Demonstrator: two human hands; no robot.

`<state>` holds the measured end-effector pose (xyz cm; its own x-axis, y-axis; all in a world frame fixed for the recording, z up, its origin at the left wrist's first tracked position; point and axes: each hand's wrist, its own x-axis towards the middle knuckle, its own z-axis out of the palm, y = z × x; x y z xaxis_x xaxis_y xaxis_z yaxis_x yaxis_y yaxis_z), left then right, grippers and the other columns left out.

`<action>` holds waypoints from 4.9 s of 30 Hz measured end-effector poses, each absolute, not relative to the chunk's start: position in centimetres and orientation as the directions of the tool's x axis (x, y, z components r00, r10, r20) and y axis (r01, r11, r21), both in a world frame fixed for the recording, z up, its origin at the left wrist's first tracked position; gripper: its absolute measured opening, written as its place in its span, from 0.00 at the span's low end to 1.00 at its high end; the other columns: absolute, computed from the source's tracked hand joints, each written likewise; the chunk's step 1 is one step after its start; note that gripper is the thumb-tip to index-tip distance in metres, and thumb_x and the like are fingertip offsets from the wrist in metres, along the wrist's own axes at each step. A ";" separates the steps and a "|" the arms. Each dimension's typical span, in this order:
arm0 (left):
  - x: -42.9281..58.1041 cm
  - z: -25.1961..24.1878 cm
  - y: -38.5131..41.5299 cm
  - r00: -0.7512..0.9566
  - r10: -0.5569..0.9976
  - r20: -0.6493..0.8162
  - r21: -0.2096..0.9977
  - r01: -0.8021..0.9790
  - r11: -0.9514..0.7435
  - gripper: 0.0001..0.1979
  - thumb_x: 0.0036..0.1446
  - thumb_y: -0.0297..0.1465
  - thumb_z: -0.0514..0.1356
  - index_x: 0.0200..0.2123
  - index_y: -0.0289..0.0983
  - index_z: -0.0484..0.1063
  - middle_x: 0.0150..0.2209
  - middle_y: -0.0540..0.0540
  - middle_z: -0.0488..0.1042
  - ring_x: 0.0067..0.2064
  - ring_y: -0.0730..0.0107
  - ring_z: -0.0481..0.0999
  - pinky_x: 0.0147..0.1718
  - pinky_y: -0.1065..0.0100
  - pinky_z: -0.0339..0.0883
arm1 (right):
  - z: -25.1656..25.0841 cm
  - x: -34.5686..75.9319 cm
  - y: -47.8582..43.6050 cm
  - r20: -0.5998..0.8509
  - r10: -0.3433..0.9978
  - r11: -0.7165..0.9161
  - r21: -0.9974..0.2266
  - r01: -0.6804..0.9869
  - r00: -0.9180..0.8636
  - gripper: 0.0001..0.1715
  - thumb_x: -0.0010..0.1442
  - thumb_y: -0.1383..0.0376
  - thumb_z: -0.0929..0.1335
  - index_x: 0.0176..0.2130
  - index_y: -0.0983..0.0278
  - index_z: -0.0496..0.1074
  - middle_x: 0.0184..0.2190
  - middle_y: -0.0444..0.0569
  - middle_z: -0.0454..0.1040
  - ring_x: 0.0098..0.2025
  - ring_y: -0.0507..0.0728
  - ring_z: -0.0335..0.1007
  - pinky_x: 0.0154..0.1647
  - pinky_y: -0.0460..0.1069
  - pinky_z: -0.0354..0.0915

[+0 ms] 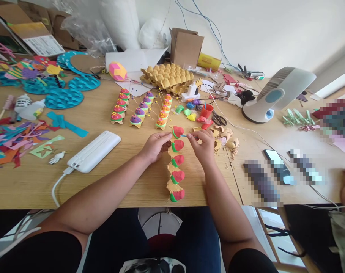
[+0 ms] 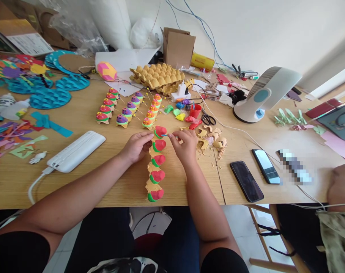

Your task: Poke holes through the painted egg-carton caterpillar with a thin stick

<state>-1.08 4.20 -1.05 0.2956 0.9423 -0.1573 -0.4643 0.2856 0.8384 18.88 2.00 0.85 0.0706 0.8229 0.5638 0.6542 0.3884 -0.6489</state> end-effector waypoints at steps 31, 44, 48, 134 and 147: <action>-1.2 -2.1 4.2 0.285 0.943 -0.170 0.969 -0.128 0.213 0.22 0.48 0.46 0.72 0.39 0.35 0.82 0.25 0.48 0.77 0.28 0.70 0.76 0.28 0.71 0.67 | 0.6 18.5 1.6 0.519 0.854 0.326 -0.466 0.822 -0.044 0.13 0.64 0.54 0.72 0.32 0.59 0.75 0.25 0.44 0.71 0.37 0.59 0.66 0.44 0.54 0.56; -1.2 -2.5 4.8 0.254 0.945 -0.207 0.930 -0.250 0.271 0.19 0.45 0.41 0.74 0.37 0.36 0.83 0.22 0.50 0.75 0.25 0.77 0.71 0.24 0.75 0.60 | 1.0 18.7 1.4 0.509 0.854 0.367 -0.450 0.814 -0.104 0.12 0.63 0.53 0.72 0.33 0.58 0.75 0.27 0.45 0.71 0.39 0.60 0.66 0.47 0.55 0.56; -1.2 -2.5 5.0 0.247 0.949 -0.196 0.920 -0.289 0.265 0.15 0.45 0.39 0.74 0.35 0.36 0.83 0.21 0.51 0.74 0.23 0.78 0.70 0.21 0.76 0.56 | 1.3 18.7 1.2 0.502 0.857 0.368 -0.436 0.821 -0.118 0.13 0.65 0.54 0.71 0.33 0.59 0.75 0.28 0.45 0.72 0.39 0.59 0.66 0.48 0.55 0.56; -0.8 -2.3 4.4 0.302 0.922 -0.243 0.907 -0.267 0.326 0.16 0.44 0.38 0.74 0.35 0.35 0.83 0.22 0.51 0.72 0.23 0.79 0.68 0.22 0.76 0.58 | 1.5 18.3 0.6 0.561 0.805 0.390 -0.260 0.883 -0.190 0.11 0.67 0.57 0.70 0.34 0.59 0.74 0.30 0.46 0.77 0.43 0.61 0.68 0.51 0.56 0.54; -0.8 -2.4 4.2 0.341 0.909 -0.240 0.914 -0.238 0.330 0.19 0.45 0.41 0.75 0.36 0.35 0.83 0.23 0.50 0.73 0.24 0.78 0.69 0.22 0.76 0.58 | 1.4 18.3 0.6 0.550 0.818 0.373 -0.281 0.884 -0.170 0.11 0.66 0.58 0.70 0.33 0.59 0.73 0.30 0.46 0.78 0.43 0.61 0.68 0.50 0.56 0.54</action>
<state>-0.80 4.19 -2.40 0.3412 0.9089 -0.2397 -0.2375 0.3301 0.9136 18.26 0.59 1.43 -0.1700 0.8176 0.5501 0.8842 0.3730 -0.2812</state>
